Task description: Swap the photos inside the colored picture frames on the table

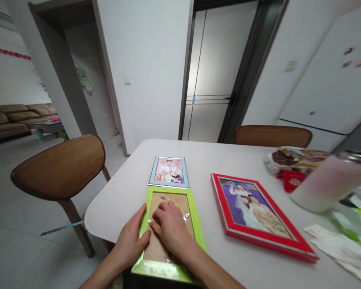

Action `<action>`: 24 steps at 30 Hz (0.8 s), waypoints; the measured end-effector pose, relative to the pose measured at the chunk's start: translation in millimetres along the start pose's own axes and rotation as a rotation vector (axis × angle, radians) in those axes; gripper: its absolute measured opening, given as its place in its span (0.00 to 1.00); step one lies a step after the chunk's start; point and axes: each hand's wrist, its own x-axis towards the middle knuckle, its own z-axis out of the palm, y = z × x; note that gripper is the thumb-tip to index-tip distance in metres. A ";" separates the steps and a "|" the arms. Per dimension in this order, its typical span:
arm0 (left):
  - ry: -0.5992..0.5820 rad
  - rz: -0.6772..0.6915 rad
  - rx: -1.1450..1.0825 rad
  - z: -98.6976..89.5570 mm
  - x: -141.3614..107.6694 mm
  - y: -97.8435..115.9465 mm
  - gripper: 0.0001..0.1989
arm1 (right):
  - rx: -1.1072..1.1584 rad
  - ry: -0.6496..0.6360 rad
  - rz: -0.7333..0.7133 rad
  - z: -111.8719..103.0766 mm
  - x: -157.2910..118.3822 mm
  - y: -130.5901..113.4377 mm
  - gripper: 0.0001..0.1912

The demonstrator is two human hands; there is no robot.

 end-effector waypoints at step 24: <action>-0.004 -0.008 -0.005 -1.0 -0.3 1.4 0.31 | 0.247 -0.186 -0.015 -28.9 -45.0 16.9 0.08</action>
